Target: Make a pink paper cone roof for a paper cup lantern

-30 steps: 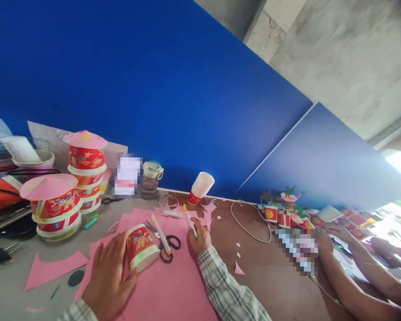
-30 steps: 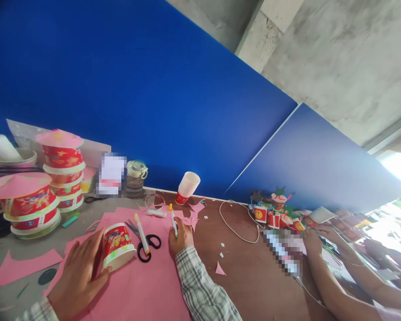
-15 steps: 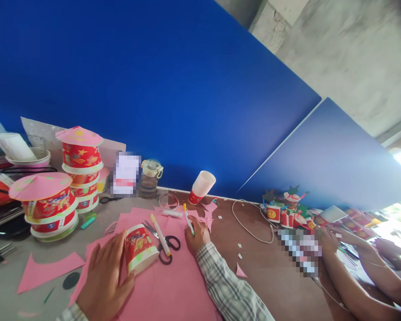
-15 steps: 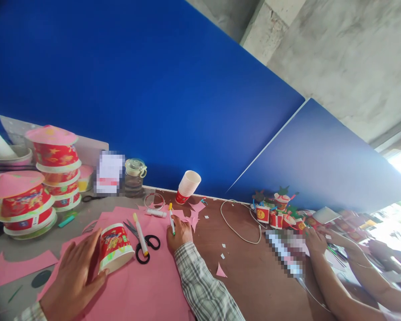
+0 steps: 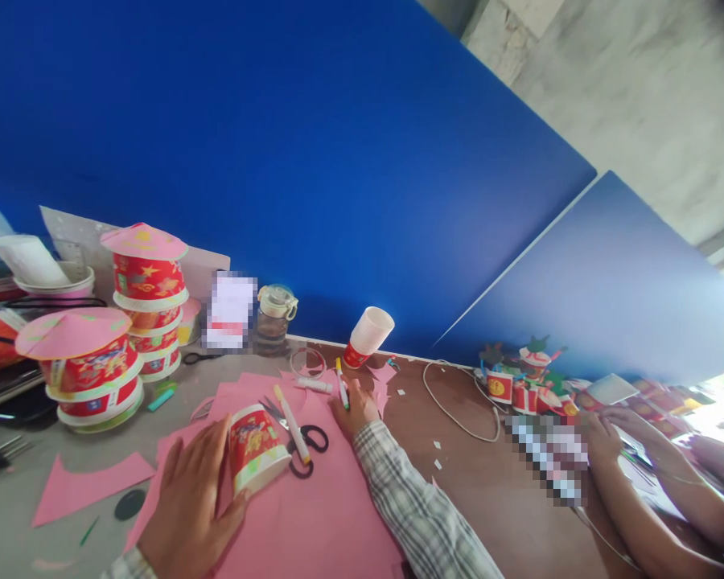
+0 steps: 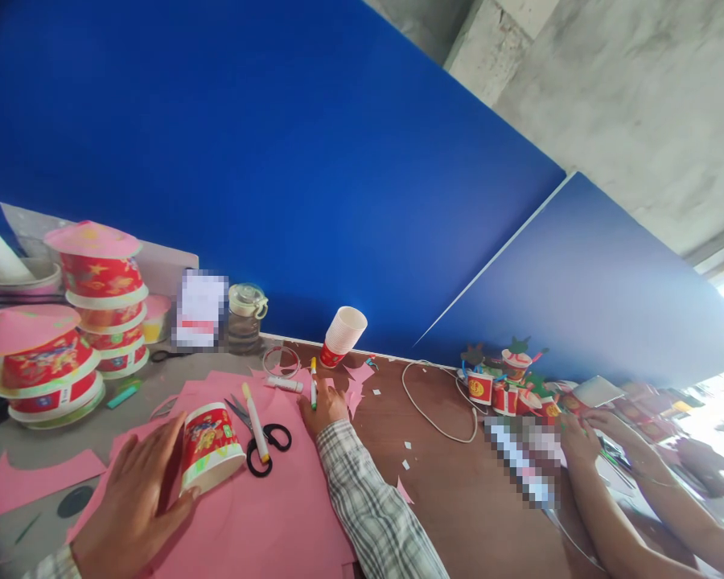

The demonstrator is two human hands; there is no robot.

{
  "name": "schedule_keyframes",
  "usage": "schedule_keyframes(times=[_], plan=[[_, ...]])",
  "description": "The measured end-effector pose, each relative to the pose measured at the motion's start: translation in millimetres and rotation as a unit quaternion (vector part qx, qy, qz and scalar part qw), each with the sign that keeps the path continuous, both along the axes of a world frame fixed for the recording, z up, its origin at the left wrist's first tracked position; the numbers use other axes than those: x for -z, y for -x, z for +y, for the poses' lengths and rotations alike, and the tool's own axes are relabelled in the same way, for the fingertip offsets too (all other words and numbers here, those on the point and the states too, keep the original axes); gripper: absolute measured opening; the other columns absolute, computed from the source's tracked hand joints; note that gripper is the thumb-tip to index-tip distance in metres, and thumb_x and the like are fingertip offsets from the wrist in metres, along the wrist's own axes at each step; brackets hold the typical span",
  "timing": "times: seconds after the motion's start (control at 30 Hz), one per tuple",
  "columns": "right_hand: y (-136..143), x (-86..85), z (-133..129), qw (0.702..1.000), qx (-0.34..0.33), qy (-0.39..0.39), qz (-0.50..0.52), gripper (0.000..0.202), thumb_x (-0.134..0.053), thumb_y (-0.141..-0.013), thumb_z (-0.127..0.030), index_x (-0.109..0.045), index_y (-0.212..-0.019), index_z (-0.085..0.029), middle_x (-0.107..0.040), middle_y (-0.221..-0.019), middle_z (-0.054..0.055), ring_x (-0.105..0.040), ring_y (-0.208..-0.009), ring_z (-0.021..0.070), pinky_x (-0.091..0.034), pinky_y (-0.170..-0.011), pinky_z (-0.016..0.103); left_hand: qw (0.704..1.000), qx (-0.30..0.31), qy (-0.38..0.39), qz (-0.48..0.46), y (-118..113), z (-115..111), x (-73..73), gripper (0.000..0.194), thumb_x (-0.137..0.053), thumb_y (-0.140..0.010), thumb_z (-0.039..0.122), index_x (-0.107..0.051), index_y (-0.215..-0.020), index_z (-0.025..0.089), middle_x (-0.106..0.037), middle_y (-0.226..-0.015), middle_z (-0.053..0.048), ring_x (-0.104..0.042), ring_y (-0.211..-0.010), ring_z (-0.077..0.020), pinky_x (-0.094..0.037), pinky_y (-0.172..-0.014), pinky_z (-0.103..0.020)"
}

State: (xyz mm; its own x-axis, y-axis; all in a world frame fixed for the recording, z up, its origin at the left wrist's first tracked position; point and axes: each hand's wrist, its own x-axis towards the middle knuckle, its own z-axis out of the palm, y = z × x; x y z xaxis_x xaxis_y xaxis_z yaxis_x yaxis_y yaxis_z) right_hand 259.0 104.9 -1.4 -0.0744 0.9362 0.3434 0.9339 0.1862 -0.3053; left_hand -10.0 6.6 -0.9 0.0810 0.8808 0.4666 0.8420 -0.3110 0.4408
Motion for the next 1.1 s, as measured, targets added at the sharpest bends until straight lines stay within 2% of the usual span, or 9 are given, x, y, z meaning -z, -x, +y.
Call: schedule_keyframes(times=[0.13,0.27,0.47,0.63,0.73,0.87,1.1], plan=[[0.7,-5.0,2.5,1.000,-0.011,0.007,-0.003,0.065,-0.063,-0.063,-0.039,-0.043,-0.122,-0.019,-0.067,-0.096,0.009,-0.060,-0.083,0.0294,-0.043,-0.077,0.040,1.000,-0.003,-0.001,0.003,-0.4,0.2,0.5,0.091,-0.050,-0.047,0.045,-0.009,-0.125,0.026,-0.049,-0.117,-0.008,-0.039,-0.108,-0.0297,-0.022,-0.096,-0.052],[-5.1,-8.4,2.3,0.999,-0.040,0.008,-0.002,0.063,-0.065,-0.063,-0.036,-0.045,-0.120,-0.022,-0.059,-0.112,0.010,-0.055,-0.096,0.0289,-0.043,-0.080,0.040,1.000,0.000,0.000,0.000,-0.3,-0.1,-0.1,0.090,-0.050,-0.048,0.047,-0.010,-0.126,0.024,-0.047,-0.119,-0.009,-0.038,-0.109,-0.0293,-0.020,-0.096,-0.051],[-17.9,-9.9,10.7,0.998,-0.057,0.004,0.018,0.044,-0.057,-0.072,-0.030,-0.052,-0.113,-0.016,-0.061,-0.099,0.010,-0.060,-0.078,0.0221,-0.049,-0.066,0.031,1.000,0.001,0.006,0.008,0.3,-0.3,1.4,0.091,-0.050,-0.049,0.049,-0.008,-0.126,0.024,-0.047,-0.119,-0.009,-0.037,-0.110,-0.0283,-0.019,-0.097,-0.051],[-10.9,-8.6,24.8,0.998,-0.055,-0.003,0.006,0.039,-0.052,-0.079,-0.022,-0.049,-0.117,-0.015,-0.058,-0.113,0.012,-0.055,-0.099,0.0233,-0.046,-0.081,0.032,1.000,-0.006,-0.007,0.015,-1.0,-0.2,2.4,0.092,-0.051,-0.048,0.049,-0.011,-0.126,0.022,-0.049,-0.116,-0.011,-0.038,-0.109,-0.0288,-0.018,-0.097,-0.051],[-2.2,-4.7,32.8,0.999,-0.040,0.003,-0.019,0.036,-0.054,-0.081,-0.023,-0.049,-0.116,-0.015,-0.055,-0.119,0.011,-0.051,-0.107,0.0247,-0.044,-0.088,0.037,1.000,-0.007,-0.010,0.013,-1.1,-0.1,2.1,0.089,-0.049,-0.049,0.050,-0.013,-0.125,0.021,-0.050,-0.116,-0.011,-0.039,-0.108,-0.0285,-0.020,-0.097,-0.050],[5.4,-1.5,38.9,0.998,-0.015,0.013,-0.054,0.030,-0.053,-0.085,-0.028,-0.049,-0.114,-0.019,-0.052,-0.120,0.007,-0.054,-0.103,0.0242,-0.045,-0.086,0.044,1.000,-0.001,-0.013,0.016,-0.3,-0.6,3.2,0.088,-0.048,-0.052,0.050,-0.012,-0.126,0.020,-0.048,-0.118,-0.012,-0.037,-0.110,-0.0272,-0.020,-0.096,-0.051],[8.3,-5.4,33.5,0.995,0.002,0.021,-0.094,0.023,-0.052,-0.086,-0.028,-0.055,-0.106,-0.019,-0.056,-0.115,0.005,-0.055,-0.100,0.0229,-0.044,-0.087,0.043,1.000,0.002,-0.012,0.015,-0.5,-1.1,3.5,0.087,-0.048,-0.052,0.049,-0.014,-0.126,0.017,-0.046,-0.120,-0.012,-0.036,-0.110,-0.0283,-0.024,-0.094,-0.051]])
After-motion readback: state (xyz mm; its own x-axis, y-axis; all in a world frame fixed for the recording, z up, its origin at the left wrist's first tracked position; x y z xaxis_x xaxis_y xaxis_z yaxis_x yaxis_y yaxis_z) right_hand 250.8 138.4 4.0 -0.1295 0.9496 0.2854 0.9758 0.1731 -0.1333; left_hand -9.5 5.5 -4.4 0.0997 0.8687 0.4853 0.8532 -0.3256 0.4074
